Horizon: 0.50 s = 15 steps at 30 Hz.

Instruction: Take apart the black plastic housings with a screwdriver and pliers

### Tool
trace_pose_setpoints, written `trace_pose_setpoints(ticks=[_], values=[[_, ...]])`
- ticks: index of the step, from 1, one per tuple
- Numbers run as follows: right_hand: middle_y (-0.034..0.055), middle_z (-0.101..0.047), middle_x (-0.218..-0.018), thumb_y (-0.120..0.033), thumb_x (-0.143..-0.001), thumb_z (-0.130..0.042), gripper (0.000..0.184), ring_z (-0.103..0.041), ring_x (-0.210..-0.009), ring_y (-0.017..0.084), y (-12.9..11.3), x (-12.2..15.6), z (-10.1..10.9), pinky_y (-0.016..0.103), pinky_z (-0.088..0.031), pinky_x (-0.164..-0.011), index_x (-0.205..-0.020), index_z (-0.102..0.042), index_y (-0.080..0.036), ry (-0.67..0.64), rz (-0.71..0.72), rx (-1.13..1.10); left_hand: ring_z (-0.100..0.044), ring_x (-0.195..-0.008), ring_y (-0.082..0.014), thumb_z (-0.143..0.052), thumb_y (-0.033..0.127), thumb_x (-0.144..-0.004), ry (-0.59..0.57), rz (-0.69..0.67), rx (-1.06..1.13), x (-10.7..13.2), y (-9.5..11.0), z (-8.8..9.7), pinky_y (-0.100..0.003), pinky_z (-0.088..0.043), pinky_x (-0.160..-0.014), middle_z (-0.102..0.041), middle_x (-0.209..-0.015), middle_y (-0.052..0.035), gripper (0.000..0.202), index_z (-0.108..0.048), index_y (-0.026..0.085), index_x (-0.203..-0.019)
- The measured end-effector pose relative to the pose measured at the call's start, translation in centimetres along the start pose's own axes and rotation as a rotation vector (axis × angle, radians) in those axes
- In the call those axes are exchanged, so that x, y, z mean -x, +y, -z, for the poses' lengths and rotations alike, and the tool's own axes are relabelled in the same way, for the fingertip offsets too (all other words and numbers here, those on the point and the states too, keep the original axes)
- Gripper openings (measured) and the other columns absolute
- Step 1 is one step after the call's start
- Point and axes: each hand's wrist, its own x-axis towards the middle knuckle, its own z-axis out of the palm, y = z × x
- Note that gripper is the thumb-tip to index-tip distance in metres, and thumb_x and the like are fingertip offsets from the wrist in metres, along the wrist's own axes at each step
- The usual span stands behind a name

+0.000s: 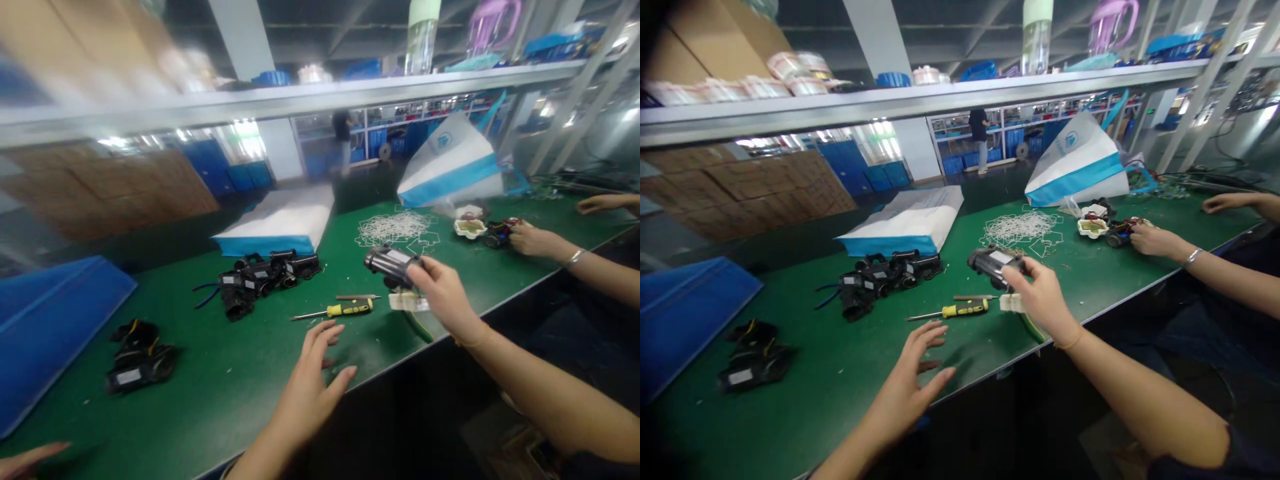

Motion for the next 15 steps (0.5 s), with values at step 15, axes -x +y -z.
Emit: trace_pose_setpoints(ticks=[15], values=[[0.0147, -0.055, -0.129, -0.027, -0.073, -0.070, 0.052, -0.042, -0.127, 0.032, 1.1, 13.1, -14.1, 0.056, -0.025, -0.111, -0.122, -0.055, -0.017, -0.396, 0.409, 0.273, -0.037, -0.134, -0.0300, -0.072, 0.025, -0.065, 0.126, 0.172, -0.029, 0.0, -5.6, 0.5, -0.049, -0.031, -0.113, -0.032, -0.141, -0.0159, 0.089, -0.027, 0.017, -0.142]])
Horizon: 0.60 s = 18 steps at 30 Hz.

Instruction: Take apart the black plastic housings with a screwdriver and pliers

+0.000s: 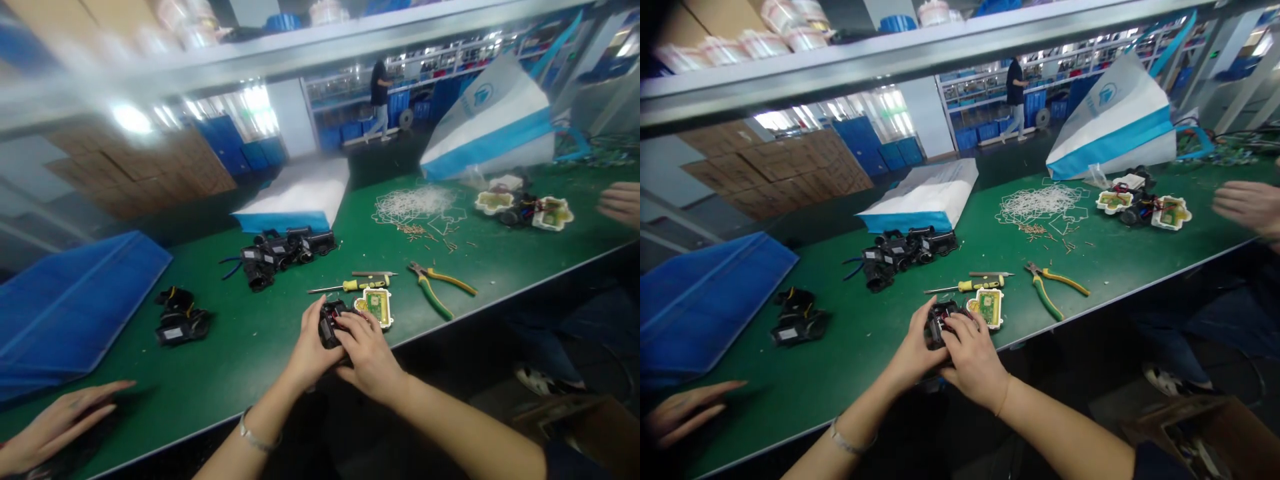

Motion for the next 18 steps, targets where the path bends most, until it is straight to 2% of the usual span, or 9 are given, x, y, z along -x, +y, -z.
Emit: trace_pose_setpoints(ticks=[2, 4, 7, 10, 14, 16, 18], values=[[0.0132, -0.051, -0.136, -0.025, -0.076, -0.067, 0.053, -0.037, -0.132, 0.030, 0.2, 0.6, 0.9, 0.056, -0.022, -0.113, -0.126, -0.052, -0.018, -0.048, 0.034, 0.013, -0.041, -0.131, -0.0295, -0.071, 0.022, -0.064, 0.003, -0.034, -0.046, -0.2, 0.0, 0.1, -0.049, -0.031, -0.113, -0.034, -0.137, -0.0146, 0.086, -0.030, 0.018, -0.140], [0.0111, -0.048, -0.139, -0.024, -0.079, -0.065, 0.051, -0.036, -0.133, 0.029, 1.3, 1.1, 2.5, 0.055, -0.026, -0.112, -0.128, -0.051, -0.022, -0.005, 0.003, 0.024, -0.041, -0.129, -0.0294, -0.070, 0.021, -0.063, 0.000, -0.068, -0.083, -0.2, 0.2, 0.4, -0.049, -0.031, -0.113, -0.036, -0.136, -0.0141, 0.086, -0.030, 0.018, -0.139], [0.0113, -0.047, -0.137, -0.028, -0.078, -0.068, 0.056, -0.040, -0.129, 0.029, 4.0, 1.7, 5.1, 0.052, -0.033, -0.108, -0.131, -0.048, -0.024, 0.101, -0.176, 0.042, -0.037, -0.132, -0.0309, -0.070, 0.020, -0.062, -0.024, -0.081, -0.154, -0.3, 0.5, 0.7, -0.049, -0.026, -0.115, -0.035, -0.139, -0.0148, 0.091, -0.027, 0.017, -0.142], [0.0122, -0.047, -0.134, -0.039, -0.073, -0.075, 0.075, -0.042, -0.126, 0.029, 6.9, 1.7, 6.8, 0.050, -0.036, -0.107, -0.137, -0.041, -0.023, 0.058, -0.340, 0.015, -0.031, -0.136, -0.0333, -0.074, 0.026, -0.061, -0.069, -0.030, -0.173, -0.5, 0.2, 0.8, -0.052, -0.023, -0.115, -0.030, -0.145, -0.0144, 0.102, -0.019, 0.021, -0.147], [0.0117, -0.047, -0.136, -0.045, -0.068, -0.077, 0.092, -0.042, -0.127, 0.030, 8.4, 0.7, 6.5, 0.048, -0.036, -0.107, -0.144, -0.031, -0.024, -0.065, -0.343, -0.060, -0.026, -0.138, -0.0353, -0.084, 0.044, -0.051, -0.064, 0.017, -0.165, -1.0, -0.2, 0.0, -0.054, -0.024, -0.114, -0.025, -0.149, -0.0154, 0.123, -0.012, 0.022, -0.148], [0.0118, -0.047, -0.136, -0.044, -0.067, -0.077, 0.093, -0.043, -0.126, 0.031, 8.2, 0.2, 5.6, 0.049, -0.037, -0.106, -0.145, -0.030, -0.025, -0.071, -0.323, -0.048, -0.028, -0.137, -0.0348, -0.085, 0.047, -0.050, -0.017, 0.014, -0.192, -1.3, -0.3, -0.5, -0.054, -0.025, -0.113, -0.028, -0.146, -0.0150, 0.123, -0.014, 0.022, -0.148], [0.0117, -0.050, -0.131, -0.043, -0.068, -0.076, 0.091, -0.046, -0.122, 0.032, 7.8, -0.1, 4.8, 0.051, -0.038, -0.104, -0.145, -0.031, -0.025, -0.057, -0.326, -0.011, -0.029, -0.135, -0.0336, -0.083, 0.048, -0.054, 0.028, 0.002, -0.219, -1.7, -0.4, -0.9, -0.053, -0.026, -0.113, -0.033, -0.143, -0.0137, 0.115, -0.019, 0.023, -0.146]])
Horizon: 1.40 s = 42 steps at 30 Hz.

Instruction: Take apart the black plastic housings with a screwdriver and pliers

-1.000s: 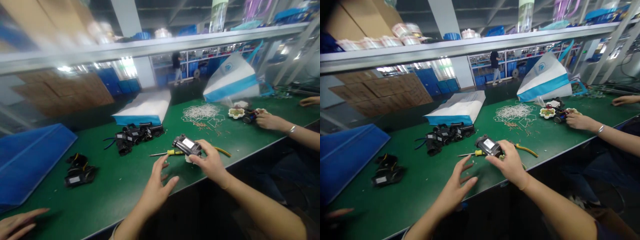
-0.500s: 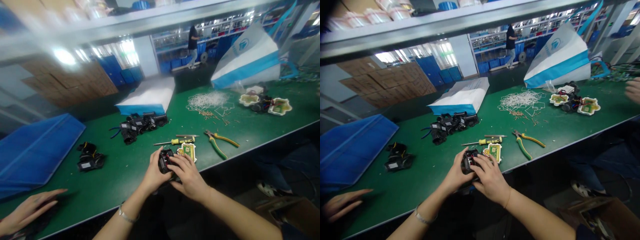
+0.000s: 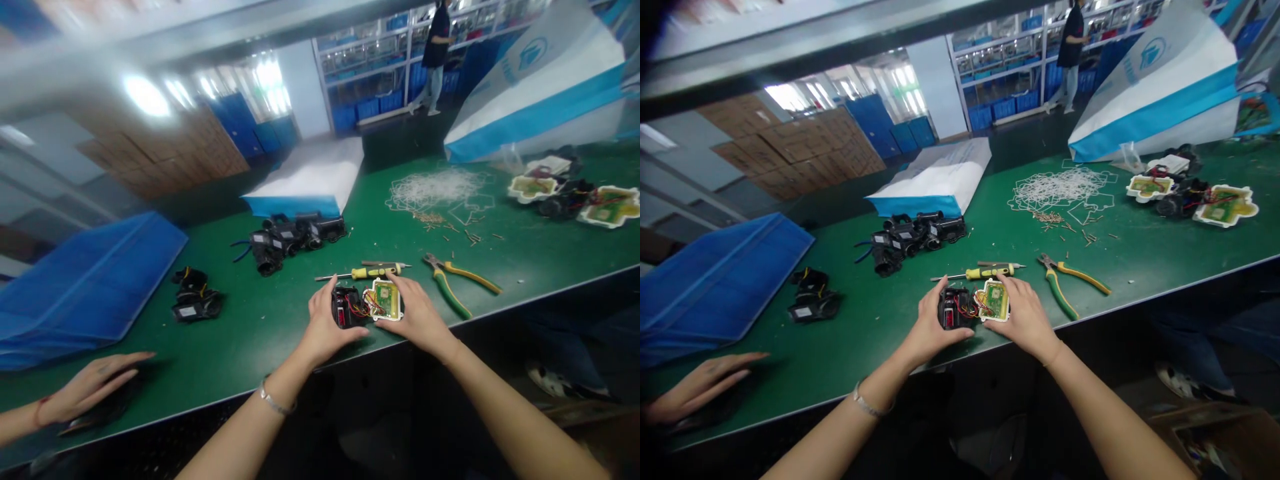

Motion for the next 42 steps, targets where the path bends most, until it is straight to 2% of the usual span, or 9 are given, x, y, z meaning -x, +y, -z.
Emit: trace_pose_setpoints(ticks=[3, 8, 12, 21, 26, 31, 36, 39, 42], values=[[0.0112, -0.051, -0.126, -0.042, -0.071, -0.073, 0.086, -0.048, -0.119, 0.031, -0.2, 0.3, -0.1, 0.048, -0.040, -0.103, -0.144, -0.033, -0.025, 0.026, -0.009, 0.024, -0.035, -0.132, -0.0289, -0.080, 0.042, -0.061, -0.002, -0.051, -0.002, -0.3, 0.1, 0.3, -0.048, -0.029, -0.113, -0.037, -0.139, -0.0109, 0.102, -0.024, 0.025, -0.145], [0.0125, -0.048, -0.127, -0.045, -0.071, -0.072, 0.077, -0.047, -0.120, 0.031, 0.9, 1.6, 3.1, 0.045, -0.038, -0.106, -0.138, -0.042, -0.021, 0.128, -0.046, 0.127, -0.038, -0.128, -0.0257, -0.077, 0.026, -0.064, 0.050, -0.141, -0.187, 0.5, 1.3, 2.7, -0.045, -0.034, -0.112, -0.038, -0.135, -0.0066, 0.089, -0.033, 0.031, -0.141], [0.0118, -0.047, -0.130, -0.049, -0.071, -0.071, 0.078, -0.046, -0.122, 0.030, 1.8, 2.1, 4.6, 0.042, -0.038, -0.106, -0.138, -0.042, -0.020, 0.058, -0.025, 0.172, -0.036, -0.128, -0.0273, -0.075, 0.020, -0.065, 0.063, -0.208, -0.322, 1.3, 2.0, 4.0, -0.048, -0.034, -0.111, -0.038, -0.134, -0.0061, 0.086, -0.035, 0.033, -0.140], [0.0162, -0.054, -0.121, -0.060, -0.074, -0.065, 0.081, -0.048, -0.113, 0.033, 2.6, 1.4, 3.0, 0.046, -0.041, -0.100, -0.135, -0.047, -0.010, -0.039, 0.021, 0.326, -0.038, -0.129, -0.0271, -0.079, 0.031, -0.064, 0.007, -0.132, -0.214, 1.7, -0.5, 3.6, -0.049, -0.034, -0.112, -0.035, -0.134, -0.0081, 0.087, -0.034, 0.030, -0.139], [0.0174, -0.054, -0.120, -0.059, -0.077, -0.063, 0.081, -0.047, -0.112, 0.033, 2.0, 1.5, 2.9, 0.045, -0.039, -0.101, -0.137, -0.046, -0.007, -0.024, 0.065, 0.356, -0.039, -0.129, -0.0273, -0.078, 0.029, -0.067, -0.020, -0.210, -0.352, 2.3, 0.9, 4.0, -0.047, -0.038, -0.110, -0.036, -0.135, -0.0065, 0.075, -0.043, 0.033, -0.133], [0.0190, -0.052, -0.121, -0.058, -0.079, -0.061, 0.081, -0.045, -0.114, 0.034, 1.5, 1.9, 2.9, 0.046, -0.038, -0.103, -0.138, -0.043, -0.005, -0.016, 0.056, 0.381, -0.034, -0.133, -0.0305, -0.084, 0.029, -0.058, -0.060, -0.308, -0.526, 2.7, 2.2, 5.0, -0.048, -0.036, -0.112, -0.039, -0.134, -0.0070, 0.086, -0.043, 0.032, -0.133], [0.0194, -0.049, -0.129, -0.060, -0.079, -0.060, 0.083, -0.040, -0.125, 0.034, 1.4, 2.1, 3.0, 0.046, -0.034, -0.109, -0.141, -0.040, -0.008, -0.057, 0.083, 0.364, -0.030, -0.137, -0.0333, -0.084, 0.029, -0.058, -0.064, -0.328, -0.639, 2.9, 2.5, 5.3, -0.048, -0.036, -0.112, -0.038, -0.137, -0.0098, 0.082, -0.046, 0.028, -0.130], [0.0192, -0.047, -0.134, -0.063, -0.077, -0.060, 0.088, -0.032, -0.133, 0.035, 1.6, 2.3, 3.2, 0.049, -0.031, -0.111, -0.143, -0.038, -0.010, -0.096, 0.110, 0.356, -0.040, -0.129, -0.0324, -0.083, 0.028, -0.059, -0.083, -0.301, -0.664, 2.9, 2.6, 5.1, -0.047, -0.044, -0.105, -0.036, -0.139, -0.0102, 0.071, -0.050, 0.027, -0.122], [0.0178, -0.045, -0.137, -0.064, -0.075, -0.061, 0.088, -0.029, -0.136, 0.035, 1.9, 2.7, 3.5, 0.051, -0.031, -0.111, -0.143, -0.039, -0.013, -0.134, 0.131, 0.328, -0.039, -0.129, -0.0325, -0.082, 0.024, -0.059, -0.082, -0.292, -0.676, 2.8, 2.6, 4.9, -0.047, -0.045, -0.105, -0.038, -0.137, -0.0097, 0.058, -0.054, 0.024, -0.110]])
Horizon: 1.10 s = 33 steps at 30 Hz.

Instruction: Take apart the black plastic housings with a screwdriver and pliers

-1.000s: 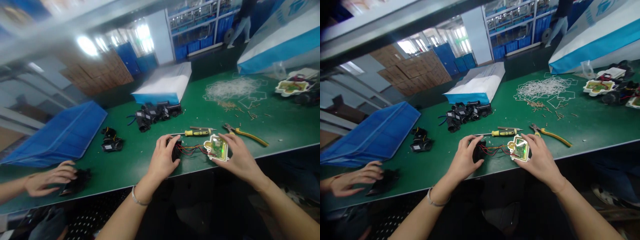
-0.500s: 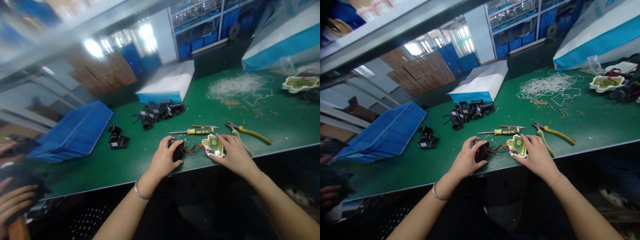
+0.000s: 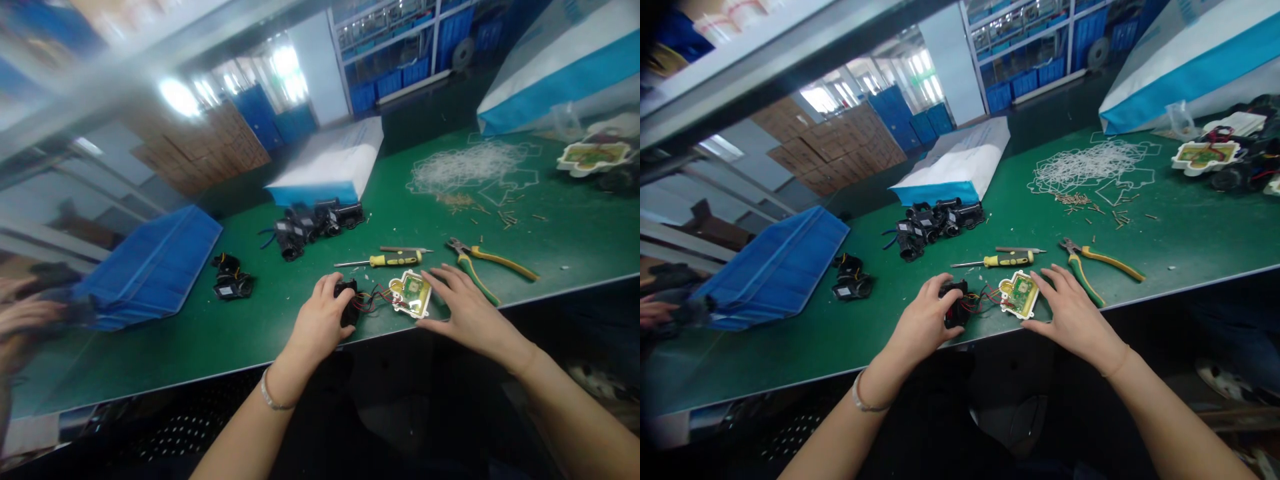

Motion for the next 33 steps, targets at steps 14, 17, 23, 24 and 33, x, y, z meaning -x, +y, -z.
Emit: trace_pose_setpoints(ticks=[14, 17, 23, 24, 33], values=[[0.0254, -0.030, -0.148, -0.053, -0.086, -0.052, 0.073, -0.024, -0.134, 0.049, 2.7, 1.8, 1.0, 0.070, -0.020, -0.101, -0.144, -0.035, -0.011, 0.300, -0.376, 0.200, -0.031, -0.134, -0.0350, -0.076, 0.016, -0.063, 0.009, 0.003, -0.013, -0.2, 0.4, -0.7, -0.052, -0.039, -0.110, -0.043, -0.132, -0.0091, 0.051, -0.054, 0.022, -0.110], [0.0258, -0.039, -0.140, -0.048, -0.090, -0.047, 0.066, -0.034, -0.126, 0.049, 2.8, 1.9, 1.0, 0.067, -0.029, -0.096, -0.144, -0.036, -0.012, 0.296, -0.428, 0.203, -0.031, -0.133, -0.0352, -0.075, 0.017, -0.065, 0.014, -0.001, -0.017, -0.1, 0.4, -0.6, -0.053, -0.041, -0.107, -0.041, -0.133, -0.0089, 0.039, -0.058, 0.022, -0.099], [0.0285, -0.046, -0.125, -0.053, -0.088, -0.046, 0.068, -0.043, -0.112, 0.052, 3.9, 2.0, 1.1, 0.067, -0.039, -0.082, -0.142, -0.040, -0.011, 0.280, -0.473, 0.249, -0.032, -0.129, -0.0362, -0.073, 0.020, -0.069, 0.012, -0.034, -0.019, 0.0, 0.3, -0.6, -0.055, -0.044, -0.102, -0.040, -0.136, -0.0082, 0.015, -0.063, 0.020, -0.080], [0.0286, -0.047, -0.124, -0.052, -0.088, -0.046, 0.068, -0.044, -0.111, 0.051, 4.2, 2.1, 1.2, 0.066, -0.040, -0.082, -0.142, -0.040, -0.011, 0.268, -0.468, 0.231, -0.033, -0.128, -0.0363, -0.073, 0.020, -0.070, 0.014, -0.038, -0.019, 0.1, 0.2, -0.6, -0.056, -0.045, -0.101, -0.040, -0.136, -0.0080, 0.012, -0.064, 0.020, -0.078], [0.0175, -0.064, -0.117, -0.051, -0.088, -0.049, 0.053, -0.061, -0.106, 0.036, 4.3, 4.7, 4.0, 0.049, -0.047, -0.090, -0.132, -0.054, -0.023, 0.161, -0.737, -0.714, -0.035, -0.125, -0.0334, -0.074, 0.020, -0.068, 0.049, 0.000, 0.019, 0.4, 0.1, -0.5, -0.055, -0.043, -0.101, -0.042, -0.136, -0.0076, 0.043, -0.059, 0.025, -0.108]])
